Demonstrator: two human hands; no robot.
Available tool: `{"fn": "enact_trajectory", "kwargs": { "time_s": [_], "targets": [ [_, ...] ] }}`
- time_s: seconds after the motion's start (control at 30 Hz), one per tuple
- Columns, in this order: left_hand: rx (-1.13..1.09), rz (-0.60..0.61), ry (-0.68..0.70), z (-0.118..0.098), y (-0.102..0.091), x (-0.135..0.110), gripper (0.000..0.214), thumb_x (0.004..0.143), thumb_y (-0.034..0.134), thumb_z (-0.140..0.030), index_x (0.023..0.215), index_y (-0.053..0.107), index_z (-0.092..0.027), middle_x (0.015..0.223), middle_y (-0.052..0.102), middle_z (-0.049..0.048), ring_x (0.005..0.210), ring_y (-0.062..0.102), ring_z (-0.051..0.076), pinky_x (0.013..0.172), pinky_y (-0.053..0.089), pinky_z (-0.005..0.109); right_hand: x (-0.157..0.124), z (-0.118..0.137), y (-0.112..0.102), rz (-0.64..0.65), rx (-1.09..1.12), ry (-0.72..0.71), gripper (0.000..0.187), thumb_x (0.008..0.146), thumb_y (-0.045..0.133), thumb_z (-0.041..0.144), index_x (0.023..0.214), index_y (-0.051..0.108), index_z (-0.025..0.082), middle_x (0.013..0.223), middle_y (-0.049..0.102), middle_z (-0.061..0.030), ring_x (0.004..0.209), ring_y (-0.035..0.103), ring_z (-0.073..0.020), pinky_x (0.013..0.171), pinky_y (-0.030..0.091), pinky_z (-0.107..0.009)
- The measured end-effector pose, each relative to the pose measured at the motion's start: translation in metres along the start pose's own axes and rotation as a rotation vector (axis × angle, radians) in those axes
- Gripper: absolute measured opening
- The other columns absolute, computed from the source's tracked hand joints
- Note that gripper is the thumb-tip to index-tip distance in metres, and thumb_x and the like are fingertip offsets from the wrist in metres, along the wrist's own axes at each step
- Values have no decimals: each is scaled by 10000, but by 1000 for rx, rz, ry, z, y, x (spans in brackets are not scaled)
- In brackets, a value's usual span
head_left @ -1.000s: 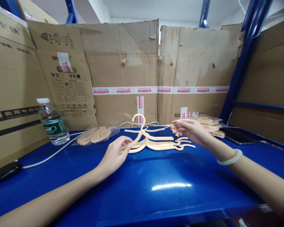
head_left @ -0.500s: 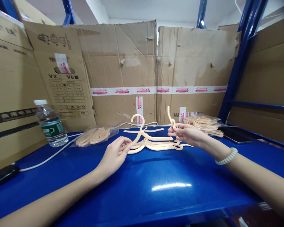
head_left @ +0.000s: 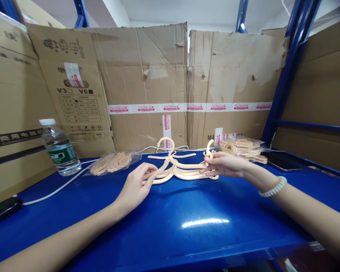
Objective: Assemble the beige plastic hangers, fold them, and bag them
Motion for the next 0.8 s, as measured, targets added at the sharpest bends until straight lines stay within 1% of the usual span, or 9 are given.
{"fn": "enact_trajectory", "kwargs": {
  "time_s": [0.1, 0.23, 0.37, 0.5, 0.67, 0.8],
  "targets": [
    [14, 2, 16, 0, 0, 0, 81, 890, 508, -208, 912, 584, -192, 899, 631, 22, 854, 609, 179, 766, 477, 307, 0, 0, 0, 20, 15, 20, 180, 804, 718, 170, 809, 540, 144, 766, 668, -42, 820, 722, -209, 707, 591, -271],
    [27, -9, 48, -1, 0, 0, 78, 894, 507, -196, 918, 581, -192, 896, 626, 22, 845, 608, 176, 757, 477, 300, 2, -1, 1, 25, 13, 31, 144, 838, 677, 140, 821, 533, 135, 745, 681, -59, 749, 729, -186, 680, 600, -240],
    [42, -18, 110, -4, 0, 0, 85, 896, 497, -166, 922, 575, -190, 897, 620, 25, 849, 604, 175, 759, 475, 295, 3, -2, 4, -50, 11, 7, 147, 848, 647, 92, 781, 524, 136, 696, 674, -52, 673, 721, -158, 656, 602, -214],
    [52, -14, 160, -7, -1, -2, 96, 904, 483, -148, 922, 568, -189, 903, 612, 26, 854, 598, 171, 760, 470, 286, 5, -4, 9, -136, -10, 12, 170, 870, 584, 43, 742, 518, 134, 662, 667, -59, 602, 703, -140, 632, 604, -208],
    [52, -10, 166, -7, 0, -2, 108, 905, 472, -135, 928, 564, -187, 902, 613, 25, 849, 601, 168, 755, 471, 277, 5, -5, 13, -194, -17, -36, 199, 848, 601, 25, 713, 509, 140, 660, 666, -51, 546, 681, -122, 585, 597, -186],
    [53, -4, 159, -8, 0, -2, 108, 905, 467, -142, 932, 563, -186, 907, 611, 29, 850, 602, 171, 753, 476, 282, 6, -7, 11, -224, -17, -77, 216, 813, 636, 16, 713, 497, 147, 688, 675, -52, 554, 686, -131, 597, 607, -206]
  ]
}}
Point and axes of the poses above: each hand's wrist, its own x-axis towards the middle knuckle, its own y-axis out of the palm, z = x × y, the point moved 1 cm from there along x, towards the middle knuckle
